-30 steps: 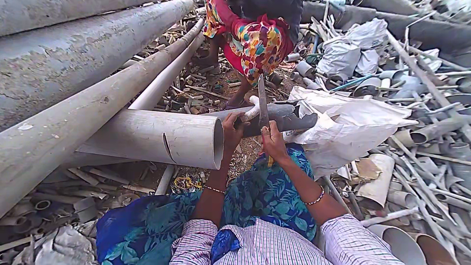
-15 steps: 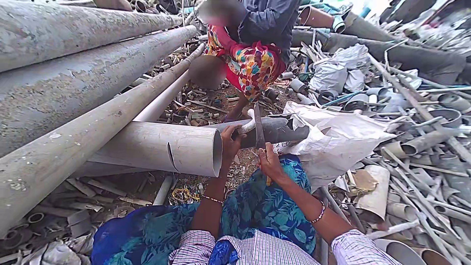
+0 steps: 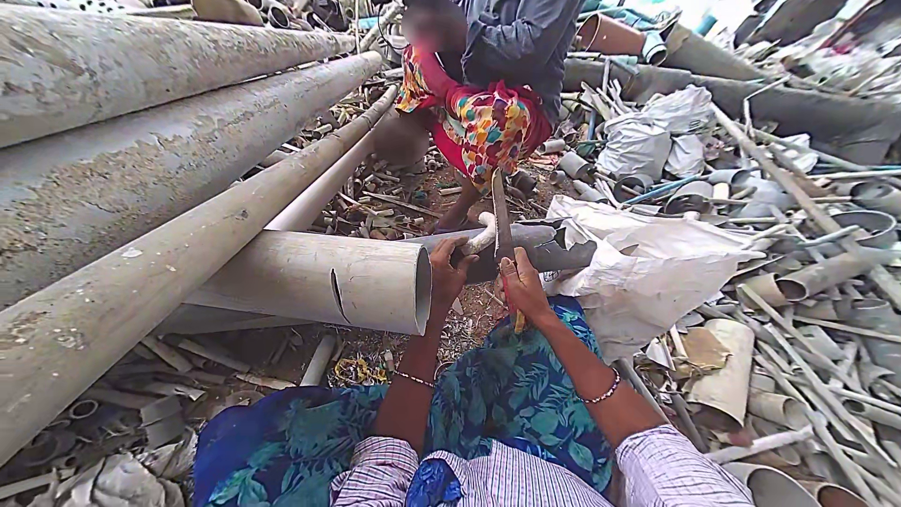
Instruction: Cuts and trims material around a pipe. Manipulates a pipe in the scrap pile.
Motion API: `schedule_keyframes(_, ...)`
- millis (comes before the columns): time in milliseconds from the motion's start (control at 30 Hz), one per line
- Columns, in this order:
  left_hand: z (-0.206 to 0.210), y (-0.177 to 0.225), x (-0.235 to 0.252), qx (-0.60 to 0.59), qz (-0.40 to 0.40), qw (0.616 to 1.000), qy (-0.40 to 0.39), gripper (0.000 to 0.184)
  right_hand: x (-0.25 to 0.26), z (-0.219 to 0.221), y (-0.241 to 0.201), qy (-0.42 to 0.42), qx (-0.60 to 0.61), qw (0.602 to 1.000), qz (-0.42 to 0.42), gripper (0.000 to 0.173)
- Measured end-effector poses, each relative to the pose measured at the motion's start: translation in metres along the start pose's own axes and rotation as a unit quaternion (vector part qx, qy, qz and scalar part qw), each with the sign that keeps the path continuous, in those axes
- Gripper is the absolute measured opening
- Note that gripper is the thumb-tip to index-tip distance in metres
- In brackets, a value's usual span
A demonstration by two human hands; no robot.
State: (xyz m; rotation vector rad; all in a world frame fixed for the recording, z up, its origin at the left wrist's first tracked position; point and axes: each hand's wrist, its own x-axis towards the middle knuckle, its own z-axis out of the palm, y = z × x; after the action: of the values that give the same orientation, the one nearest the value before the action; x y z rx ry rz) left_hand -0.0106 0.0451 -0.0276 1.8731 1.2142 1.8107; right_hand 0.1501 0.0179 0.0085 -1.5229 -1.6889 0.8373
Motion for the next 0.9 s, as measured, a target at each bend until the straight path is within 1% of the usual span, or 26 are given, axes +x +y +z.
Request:
schedule_keyframes(67,-0.004,-0.001,-0.003,-0.014,-0.008,1.0,-0.021,0.044,-0.003,0.008,0.0,-0.014,-0.06,0.998,-0.025,0.03)
schedule_keyframes(100,-0.006,-0.003,-0.008,-0.02,-0.019,0.999,-0.039,0.05,-0.005,0.012,0.005,-0.008,-0.08,0.996,-0.034,0.03)
schedule_keyframes(167,-0.006,-0.004,-0.011,-0.04,-0.038,0.997,-0.054,0.059,0.002,0.006,0.012,0.025,-0.084,0.995,-0.047,0.031)
schedule_keyframes(200,-0.005,-0.008,-0.01,-0.044,-0.038,0.997,-0.052,0.06,0.008,0.0,0.01,0.029,-0.081,0.995,-0.044,0.032)
schedule_keyframes(233,-0.005,-0.009,-0.011,-0.046,-0.04,0.997,-0.052,0.06,0.011,-0.003,0.008,0.022,-0.082,0.995,-0.047,0.032)
schedule_keyframes(300,-0.008,-0.012,-0.01,-0.045,-0.038,0.997,-0.057,0.061,0.011,-0.001,0.008,-0.01,-0.11,0.99,-0.083,0.03)
schedule_keyframes(367,-0.01,-0.011,-0.012,-0.046,-0.04,0.996,-0.071,0.063,0.008,0.001,0.013,-0.015,-0.131,0.985,-0.114,0.03)
schedule_keyframes(433,-0.015,-0.004,-0.019,-0.046,-0.058,0.994,-0.086,0.065,0.007,-0.001,0.012,-0.003,-0.119,0.988,-0.095,0.031)
schedule_keyframes(500,-0.013,-0.006,-0.018,-0.055,-0.055,0.994,-0.077,0.064,0.01,0.0,0.009,-0.003,-0.114,0.99,-0.082,0.032)
schedule_keyframes(633,-0.004,-0.017,-0.01,-0.068,-0.024,0.996,-0.05,0.06,0.015,-0.011,0.015,-0.011,-0.171,0.976,-0.131,0.031)
schedule_keyframes(733,-0.006,-0.005,-0.006,-0.064,-0.041,0.996,-0.048,0.06,0.014,-0.008,0.014,0.003,-0.149,0.983,-0.104,0.03)
schedule_keyframes(767,-0.006,-0.002,-0.005,-0.063,-0.049,0.996,-0.051,0.059,0.011,-0.005,0.015,-0.004,-0.153,0.982,-0.112,0.03)
schedule_keyframes(833,-0.007,-0.01,-0.004,-0.046,-0.033,0.997,-0.055,0.059,0.007,0.002,0.014,-0.025,-0.17,0.974,-0.149,0.032)
schedule_keyframes(867,-0.006,-0.012,-0.005,-0.042,-0.032,0.997,-0.056,0.059,0.006,0.002,0.013,-0.028,-0.177,0.971,-0.157,0.032)
schedule_keyframes(900,-0.006,-0.01,-0.006,-0.045,-0.037,0.997,-0.056,0.059,0.006,0.003,0.014,-0.013,-0.175,0.971,-0.16,0.031)
